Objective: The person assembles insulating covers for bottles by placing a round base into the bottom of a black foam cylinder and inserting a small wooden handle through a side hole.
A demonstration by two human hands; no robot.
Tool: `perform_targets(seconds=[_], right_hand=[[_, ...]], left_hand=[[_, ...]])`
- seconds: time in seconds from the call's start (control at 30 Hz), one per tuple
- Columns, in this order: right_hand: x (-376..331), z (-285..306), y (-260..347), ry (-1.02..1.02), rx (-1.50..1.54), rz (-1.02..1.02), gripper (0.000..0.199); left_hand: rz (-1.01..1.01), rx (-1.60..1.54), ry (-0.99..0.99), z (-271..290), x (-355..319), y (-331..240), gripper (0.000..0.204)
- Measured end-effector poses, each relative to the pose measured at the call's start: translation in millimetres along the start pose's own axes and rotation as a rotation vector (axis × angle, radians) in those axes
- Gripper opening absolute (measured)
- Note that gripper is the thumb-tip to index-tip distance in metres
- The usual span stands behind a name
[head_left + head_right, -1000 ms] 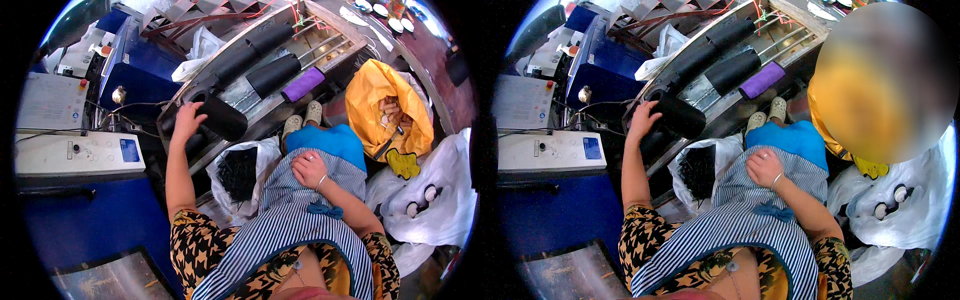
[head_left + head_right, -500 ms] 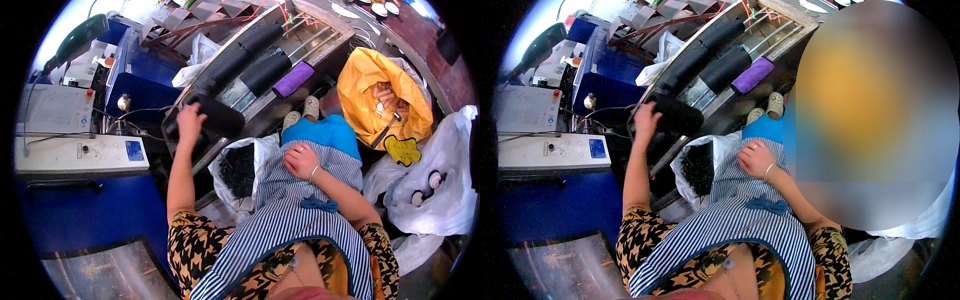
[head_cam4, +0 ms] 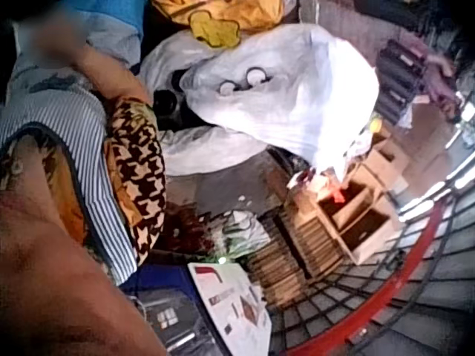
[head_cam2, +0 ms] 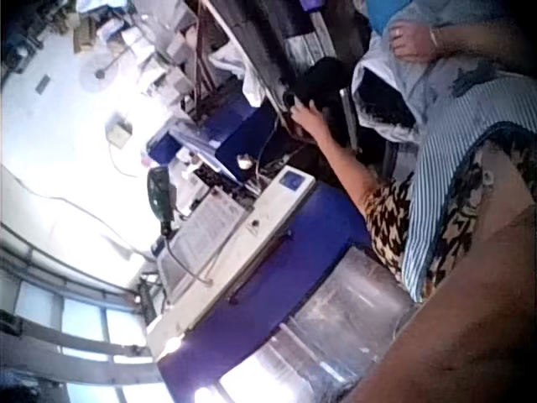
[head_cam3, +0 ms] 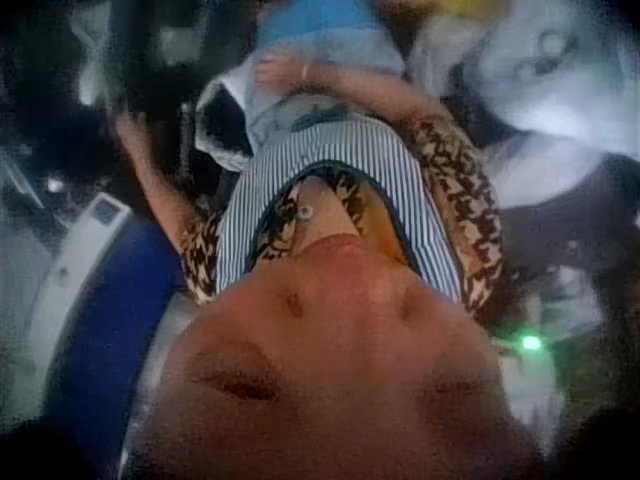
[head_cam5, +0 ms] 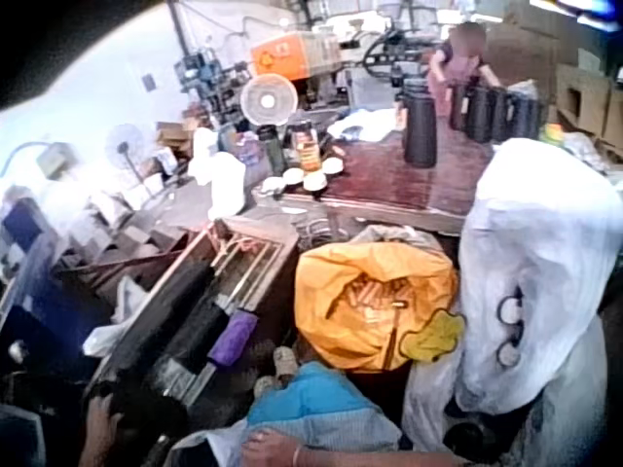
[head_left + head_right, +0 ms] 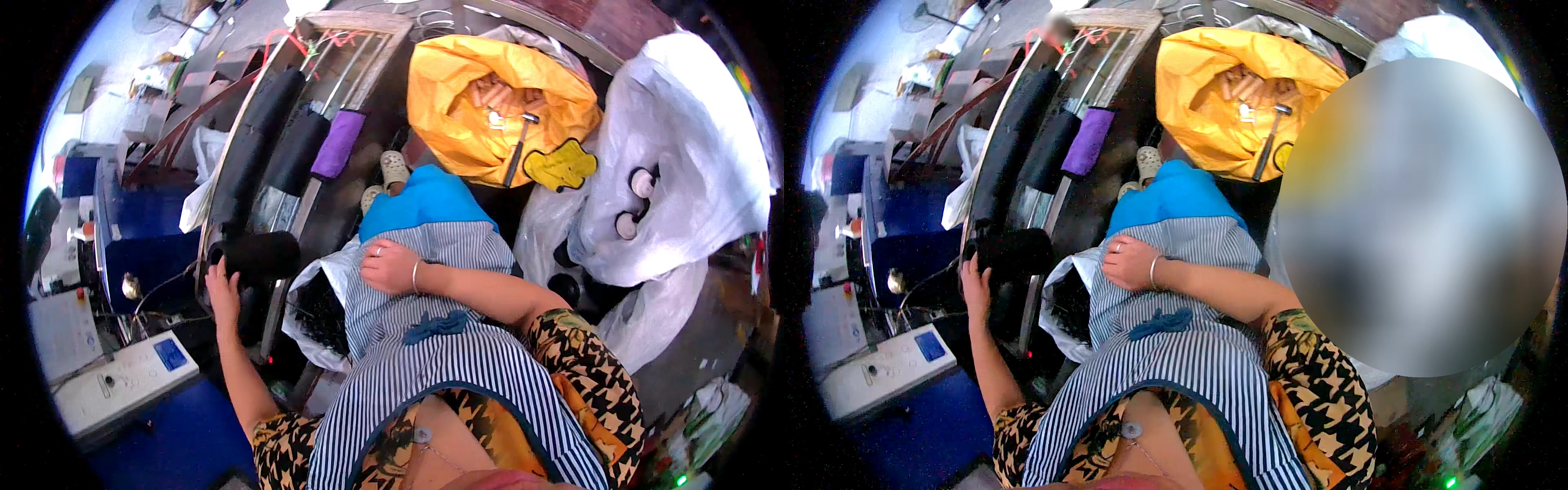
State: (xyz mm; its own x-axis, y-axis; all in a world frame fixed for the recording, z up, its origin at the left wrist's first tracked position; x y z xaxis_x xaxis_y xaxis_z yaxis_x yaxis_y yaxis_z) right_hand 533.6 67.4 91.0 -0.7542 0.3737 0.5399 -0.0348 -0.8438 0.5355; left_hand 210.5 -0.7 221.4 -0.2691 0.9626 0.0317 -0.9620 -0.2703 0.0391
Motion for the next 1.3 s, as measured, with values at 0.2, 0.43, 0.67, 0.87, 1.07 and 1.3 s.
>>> perform_targets(seconds=[0.2, 0.43, 0.67, 0.87, 1.07, 1.3], right_hand=[[-6, 97, -64, -0.212, -0.137, -0.29, 0.02], [-190, 289, -249, -0.149, -1.111, -1.266, 0.022], [-281, 303, -320, 0.0, -0.815, -1.441, 0.026], [-256, 317, -306, 0.041, -0.869, -1.317, 0.03], [-191, 280, -286, -0.518, 0.493, -1.312, 0.048], [68, 158, -27, -0.475, 1.193, -0.745, 0.05]], left_hand=[[0.201, -0.174, -0.134, 22, 10, 1, 0.064], [0.397, 0.308, 0.124, 9, 73, 11, 0.059], [0.093, 0.141, 0.057, -38, 84, 50, 0.056], [0.453, -0.025, 0.191, -13, 68, 44, 0.05], [0.313, -0.211, -0.532, 50, -12, 29, 0.033], [0.038, -0.194, -0.952, 102, -49, -74, 0.029]])
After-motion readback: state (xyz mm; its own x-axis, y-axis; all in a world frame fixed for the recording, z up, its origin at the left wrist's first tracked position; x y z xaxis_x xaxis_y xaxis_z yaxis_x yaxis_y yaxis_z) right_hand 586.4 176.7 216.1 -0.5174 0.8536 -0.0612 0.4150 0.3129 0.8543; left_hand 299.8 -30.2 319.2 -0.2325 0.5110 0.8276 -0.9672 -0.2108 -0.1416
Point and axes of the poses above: each hand's wrist, its own x-axis towards the middle knuckle, its own z-axis out of the back of the hand, y = z × x, the point moved 8 cm from there along x, towards the middle knuckle, and after that the axes turned 5 degrees about -z, right-handed, at the moved point
